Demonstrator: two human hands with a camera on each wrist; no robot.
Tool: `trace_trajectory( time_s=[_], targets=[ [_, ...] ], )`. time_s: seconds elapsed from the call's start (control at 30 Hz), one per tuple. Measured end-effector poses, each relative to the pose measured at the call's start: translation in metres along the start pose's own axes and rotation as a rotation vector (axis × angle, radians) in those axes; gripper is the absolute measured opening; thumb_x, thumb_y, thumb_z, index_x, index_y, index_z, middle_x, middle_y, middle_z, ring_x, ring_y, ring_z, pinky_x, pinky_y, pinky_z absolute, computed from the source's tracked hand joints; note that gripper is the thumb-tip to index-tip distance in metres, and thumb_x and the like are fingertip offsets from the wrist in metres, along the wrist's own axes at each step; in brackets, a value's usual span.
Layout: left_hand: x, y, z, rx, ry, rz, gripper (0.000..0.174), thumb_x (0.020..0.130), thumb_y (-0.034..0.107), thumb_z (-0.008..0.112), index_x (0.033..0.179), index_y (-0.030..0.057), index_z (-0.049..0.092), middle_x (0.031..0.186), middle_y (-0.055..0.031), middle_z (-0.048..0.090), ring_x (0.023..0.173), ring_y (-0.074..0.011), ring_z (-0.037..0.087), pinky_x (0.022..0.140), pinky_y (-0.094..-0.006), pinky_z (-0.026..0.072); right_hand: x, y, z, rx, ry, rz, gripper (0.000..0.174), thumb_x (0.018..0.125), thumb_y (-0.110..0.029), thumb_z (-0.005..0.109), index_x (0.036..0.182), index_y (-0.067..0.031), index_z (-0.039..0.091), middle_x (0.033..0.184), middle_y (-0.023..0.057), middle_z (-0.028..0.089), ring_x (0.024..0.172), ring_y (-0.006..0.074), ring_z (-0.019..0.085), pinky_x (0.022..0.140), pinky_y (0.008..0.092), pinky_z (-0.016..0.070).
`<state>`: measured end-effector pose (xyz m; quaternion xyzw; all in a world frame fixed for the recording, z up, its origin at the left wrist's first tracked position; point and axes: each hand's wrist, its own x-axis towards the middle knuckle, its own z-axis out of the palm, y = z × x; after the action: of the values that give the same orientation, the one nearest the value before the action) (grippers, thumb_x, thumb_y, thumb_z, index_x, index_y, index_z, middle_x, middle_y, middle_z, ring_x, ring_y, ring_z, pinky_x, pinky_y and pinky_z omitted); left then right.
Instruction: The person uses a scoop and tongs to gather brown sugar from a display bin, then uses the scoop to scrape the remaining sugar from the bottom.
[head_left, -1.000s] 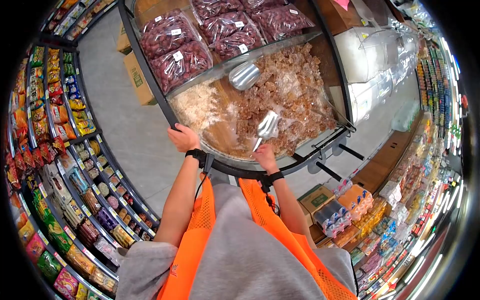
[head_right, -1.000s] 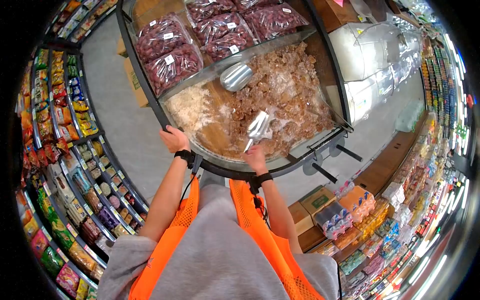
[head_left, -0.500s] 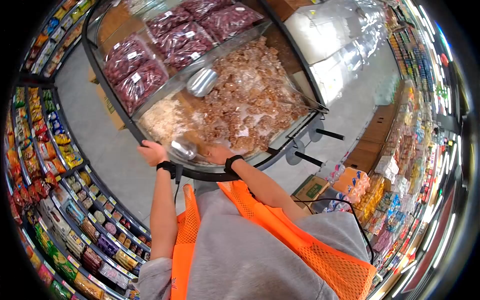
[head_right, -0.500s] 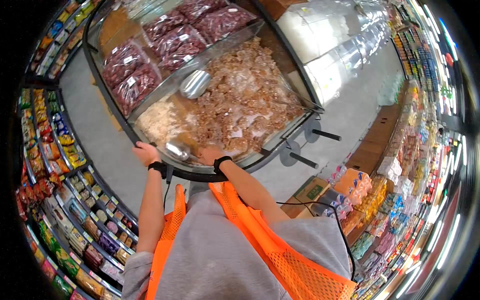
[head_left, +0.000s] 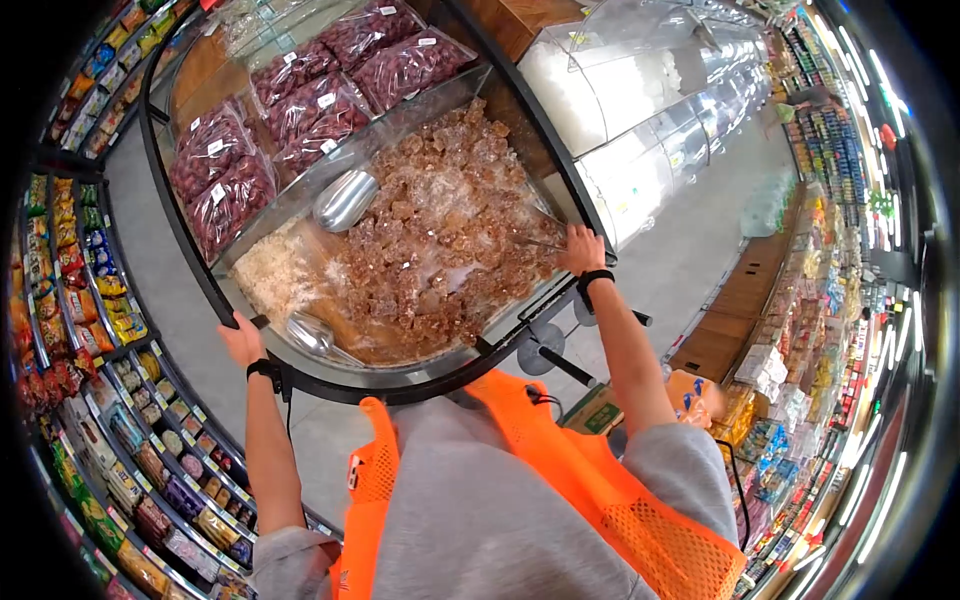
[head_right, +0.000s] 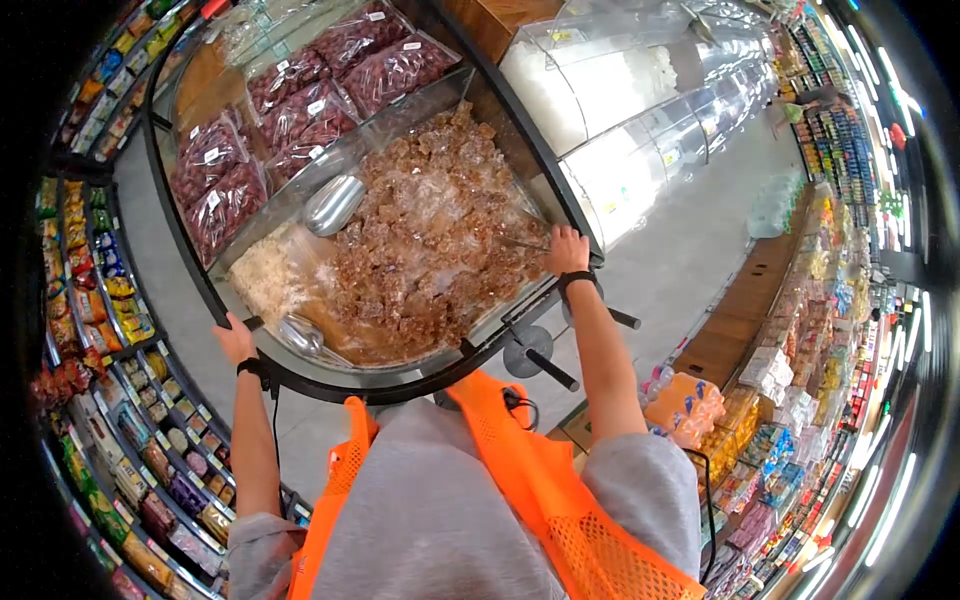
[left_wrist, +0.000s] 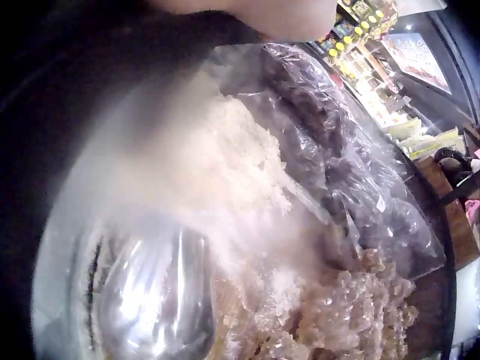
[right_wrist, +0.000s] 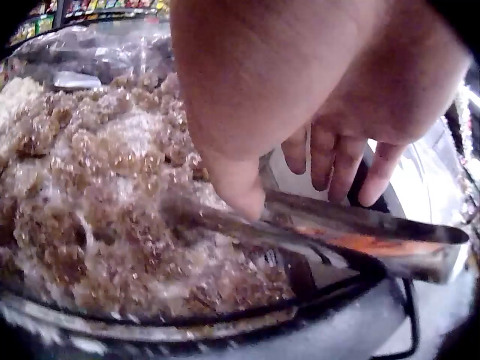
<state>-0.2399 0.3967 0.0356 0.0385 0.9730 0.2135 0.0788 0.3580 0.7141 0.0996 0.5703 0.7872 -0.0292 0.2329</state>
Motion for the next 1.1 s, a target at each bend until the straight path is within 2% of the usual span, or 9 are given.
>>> trace_trajectory(
  time_s=[0.07,0.13,0.27,0.37,0.47,0.6,0.63,0.87,1.1],
  targets=[
    [0.007,-0.013,-0.005,-0.092,-0.071,0.099,0.044,0.095,0.037,0.054,0.118,0.0001,0.051,0.113,-0.0252,0.063,0.103,-0.0459,0.061,0.088,-0.0515,0.0461,0.000,-0.003,0.006,-0.184,-0.060,0.009,0.072,0.086,-0.029,0.069,0.148,-0.0078,0.041,0.128,0.0122,0.057,0.117,0.0279,0.056,0.099,0.0420,0.0397],
    [0.007,-0.020,-0.003,-0.142,-0.068,0.225,0.041,0.094,0.033,0.055,0.117,0.0000,0.050,0.111,-0.0254,0.063,0.102,-0.0458,0.061,0.087,-0.0508,0.0460,0.007,-0.003,0.020,-0.231,0.001,0.021,0.064,0.084,-0.031,0.071,0.139,-0.0056,0.051,0.124,0.0137,0.058,0.118,0.0292,0.055,0.097,0.0437,0.0420],
    [0.006,-0.020,0.000,-0.103,-0.049,0.142,0.043,0.094,0.031,0.055,0.123,-0.0011,0.050,0.109,-0.0267,0.064,0.100,-0.0470,0.061,0.086,-0.0516,0.0460,-0.001,0.003,0.019,-0.061,-0.090,-0.037,0.053,0.078,-0.033,0.074,0.119,-0.0015,0.061,0.116,0.0178,0.058,0.103,0.0352,0.064,0.084,0.0481,0.0515],
    [-0.002,-0.018,-0.005,-0.027,-0.037,0.166,0.046,0.093,0.033,0.057,0.126,0.0011,0.051,0.108,-0.0273,0.066,0.096,-0.0482,0.062,0.082,-0.0536,0.0474,-0.012,-0.006,-0.007,0.055,-0.002,-0.029,0.050,0.077,-0.031,0.075,0.112,0.0002,0.060,0.110,0.0196,0.057,0.083,0.0404,0.067,0.069,0.0502,0.0559],
    [0.003,-0.014,-0.010,0.009,-0.034,0.191,0.046,0.091,0.035,0.058,0.125,0.0034,0.052,0.106,-0.0271,0.067,0.093,-0.0492,0.062,0.081,-0.0550,0.0481,-0.022,-0.031,-0.051,0.061,0.107,-0.034,0.054,0.075,-0.030,0.076,0.118,-0.0023,0.060,0.115,0.0154,0.057,0.087,0.0345,0.070,0.070,0.0459,0.0580],
    [0.004,-0.021,-0.003,0.001,0.027,0.214,0.045,0.089,0.034,0.059,0.120,0.0032,0.052,0.097,-0.0246,0.067,0.089,-0.0480,0.063,0.078,-0.0541,0.0483,0.002,-0.052,-0.069,-0.050,0.214,-0.133,0.046,0.084,-0.021,0.066,0.127,-0.0067,0.058,0.111,0.0133,0.060,0.084,0.0309,0.070,0.066,0.0431,0.0570],
    [0.002,-0.020,-0.003,-0.025,0.049,0.235,0.044,0.089,0.034,0.059,0.120,0.0035,0.051,0.097,-0.0245,0.067,0.088,-0.0471,0.063,0.077,-0.0541,0.0476,0.016,-0.057,-0.063,-0.102,0.242,-0.132,0.041,0.090,-0.016,0.059,0.130,-0.0089,0.058,0.105,0.0115,0.064,0.084,0.0301,0.071,0.065,0.0426,0.0565],
    [0.007,-0.025,0.001,-0.069,0.008,0.202,0.039,0.088,0.033,0.059,0.111,0.0028,0.052,0.092,-0.0248,0.066,0.086,-0.0489,0.061,0.074,-0.0545,0.0457,0.067,-0.068,-0.072,-0.381,0.200,-0.231,0.025,0.092,-0.015,0.058,0.116,-0.0110,0.064,0.099,0.0100,0.068,0.085,0.0297,0.071,0.066,0.0403,0.0568],
    [0.003,-0.012,-0.007,-0.050,0.001,0.169,0.039,0.088,0.034,0.059,0.111,0.0032,0.053,0.096,-0.0248,0.067,0.089,-0.0488,0.062,0.076,-0.0546,0.0469,0.084,-0.068,-0.063,-0.240,0.066,-0.183,0.017,0.087,-0.020,0.062,0.100,-0.0109,0.071,0.095,0.0152,0.072,0.086,0.0337,0.072,0.071,0.0434,0.0586]
  ],
)
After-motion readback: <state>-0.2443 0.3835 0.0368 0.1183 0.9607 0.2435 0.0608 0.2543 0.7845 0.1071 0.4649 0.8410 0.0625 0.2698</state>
